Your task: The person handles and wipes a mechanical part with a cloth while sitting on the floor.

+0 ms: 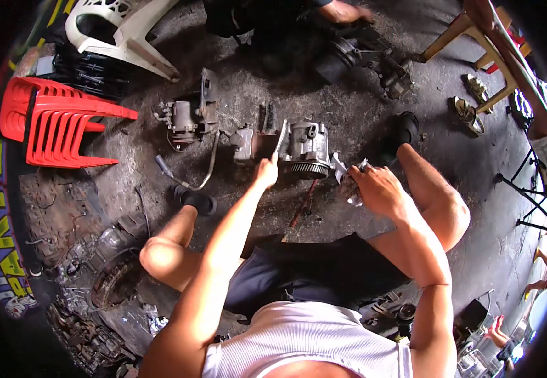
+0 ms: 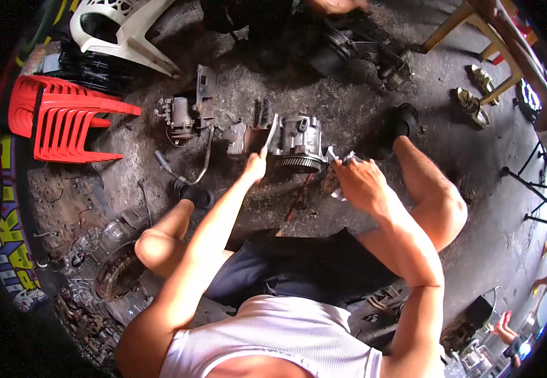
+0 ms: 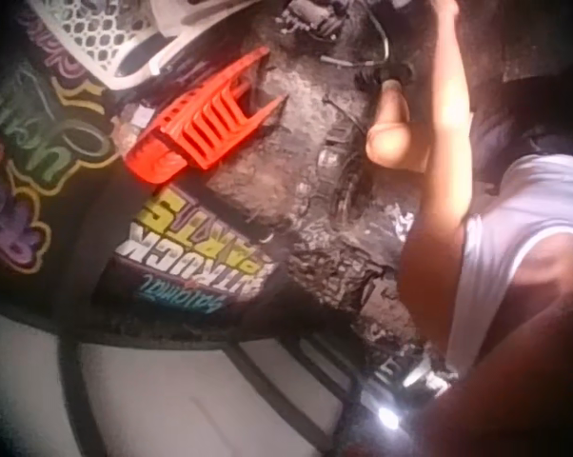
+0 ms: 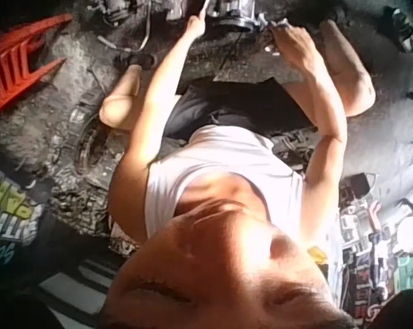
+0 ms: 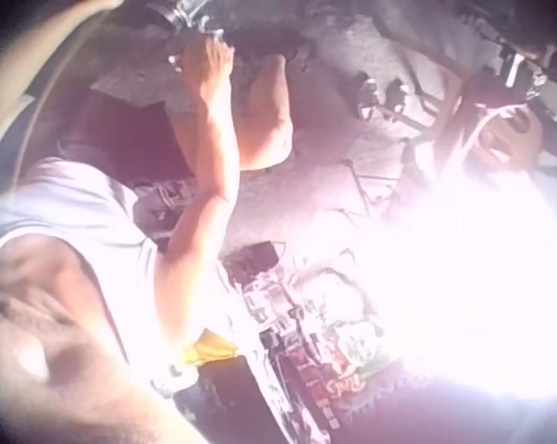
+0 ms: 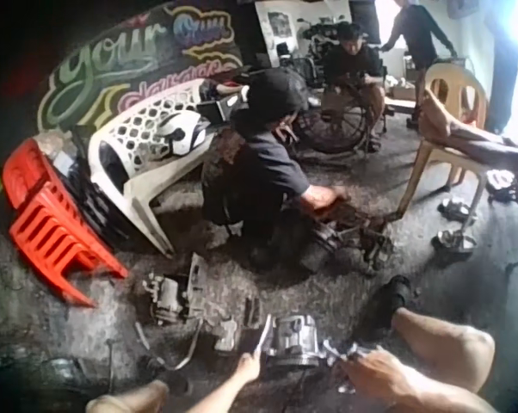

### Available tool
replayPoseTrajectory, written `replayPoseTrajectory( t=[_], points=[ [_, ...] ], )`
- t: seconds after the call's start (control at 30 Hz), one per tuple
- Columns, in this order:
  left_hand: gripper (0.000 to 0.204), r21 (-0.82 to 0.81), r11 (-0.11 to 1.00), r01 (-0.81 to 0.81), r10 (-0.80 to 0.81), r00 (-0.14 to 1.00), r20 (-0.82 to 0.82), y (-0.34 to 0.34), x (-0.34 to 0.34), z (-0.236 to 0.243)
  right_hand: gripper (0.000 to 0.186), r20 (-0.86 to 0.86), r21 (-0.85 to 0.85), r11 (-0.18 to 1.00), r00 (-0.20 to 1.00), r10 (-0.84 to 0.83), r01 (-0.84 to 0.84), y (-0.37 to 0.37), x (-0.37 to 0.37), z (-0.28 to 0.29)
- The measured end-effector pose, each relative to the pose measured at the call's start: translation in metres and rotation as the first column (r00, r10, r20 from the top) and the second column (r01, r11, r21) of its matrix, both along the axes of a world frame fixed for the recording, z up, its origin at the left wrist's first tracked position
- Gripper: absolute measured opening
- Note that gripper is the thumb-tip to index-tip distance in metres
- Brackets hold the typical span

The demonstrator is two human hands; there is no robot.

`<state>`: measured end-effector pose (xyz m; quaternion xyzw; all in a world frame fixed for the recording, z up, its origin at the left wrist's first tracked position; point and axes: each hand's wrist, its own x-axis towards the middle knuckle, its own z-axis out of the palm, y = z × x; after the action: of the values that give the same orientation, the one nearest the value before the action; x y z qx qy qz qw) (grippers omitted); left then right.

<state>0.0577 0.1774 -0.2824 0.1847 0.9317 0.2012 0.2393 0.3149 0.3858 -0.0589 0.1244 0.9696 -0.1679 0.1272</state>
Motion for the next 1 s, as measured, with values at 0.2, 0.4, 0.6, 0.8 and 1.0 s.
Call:
replayPoseTrajectory(
  t=[0.2,0.4,0.6,0.8,1.0],
  points=[
    [0.065,0.141,0.987,-0.072,0.011,0.919,0.394,0.052,-0.017,0.028,0.036,0.177,-0.106,0.992,0.983,-0.051,0.071,0.003,0.008,0.0],
    [0.059,0.149,0.987,0.067,-0.086,0.989,0.124,-0.035,0.045,0.034,0.035,-0.011,0.107,0.994,1.0,-0.004,0.005,-0.021,0.033,0.04],
    [0.069,0.126,0.973,0.191,-0.2,0.978,0.055,0.042,-0.025,0.002,0.038,-0.057,0.022,0.999,0.997,0.049,-0.048,-0.013,0.003,-0.004],
    [0.06,0.071,0.991,-0.115,0.081,0.925,0.37,0.028,0.038,0.026,0.037,0.255,-0.141,0.989,0.967,-0.008,0.045,0.021,0.023,0.0],
    [0.059,0.027,0.967,0.252,-0.253,0.966,0.045,0.098,0.012,0.011,0.053,0.065,-0.061,0.997,0.997,0.046,-0.042,0.023,0.001,0.017]
  ],
)
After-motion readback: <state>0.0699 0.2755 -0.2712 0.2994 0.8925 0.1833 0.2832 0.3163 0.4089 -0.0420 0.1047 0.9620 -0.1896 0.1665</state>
